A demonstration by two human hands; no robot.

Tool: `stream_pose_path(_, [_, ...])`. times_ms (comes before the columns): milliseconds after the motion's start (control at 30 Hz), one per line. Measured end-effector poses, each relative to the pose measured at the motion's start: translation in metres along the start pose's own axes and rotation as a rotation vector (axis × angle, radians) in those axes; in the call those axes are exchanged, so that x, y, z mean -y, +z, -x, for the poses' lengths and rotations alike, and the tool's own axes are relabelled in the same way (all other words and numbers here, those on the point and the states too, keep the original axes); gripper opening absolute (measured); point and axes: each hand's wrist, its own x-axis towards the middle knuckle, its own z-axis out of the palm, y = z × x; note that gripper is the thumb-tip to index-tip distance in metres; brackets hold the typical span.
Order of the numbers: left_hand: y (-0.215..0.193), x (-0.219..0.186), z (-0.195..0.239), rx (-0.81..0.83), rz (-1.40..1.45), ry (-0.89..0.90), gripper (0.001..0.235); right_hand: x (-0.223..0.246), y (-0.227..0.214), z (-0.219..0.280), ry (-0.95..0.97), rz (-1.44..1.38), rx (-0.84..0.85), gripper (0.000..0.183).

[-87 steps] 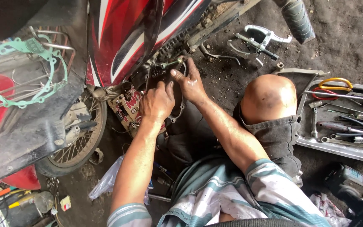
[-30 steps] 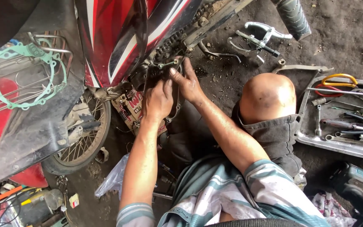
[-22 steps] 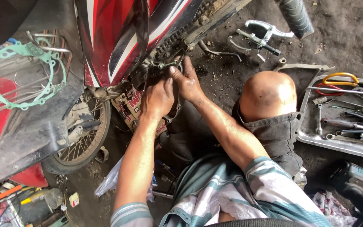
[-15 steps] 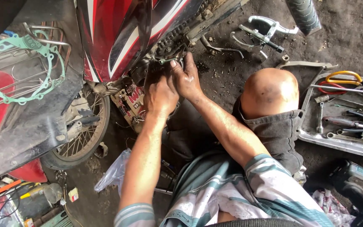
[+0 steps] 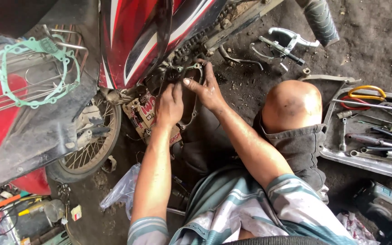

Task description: Adjusting and cleaning the engine chain and internal components of a motorcycle using a small tool.

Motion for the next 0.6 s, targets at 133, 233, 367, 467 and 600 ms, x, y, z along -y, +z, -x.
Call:
stream_pose_path(133, [-0.001,0.002,0.005,0.088,-0.171,0.024,0.042,-0.005,-0.001,0.0,0.022,-0.028,0.016,0.074])
stream_pose_path(233, [0.001,0.001,0.002,0.129,-0.214,-0.013,0.045,-0.004,-0.001,0.0,0.031,-0.073,0.038,0.071])
stream_pose_path(367, [0.007,0.013,-0.005,0.147,-0.205,0.023,0.05,-0.01,-0.002,-0.002,0.029,-0.135,0.041,0.064])
stream_pose_path(467, [0.013,0.02,-0.007,0.129,-0.223,0.017,0.051,-0.041,-0.016,-0.004,0.026,-0.068,0.022,0.055])
stream_pose_path(600, [0.025,0.024,-0.007,0.101,-0.268,-0.005,0.05,-0.068,-0.023,-0.002,0.005,0.078,-0.041,0.043])
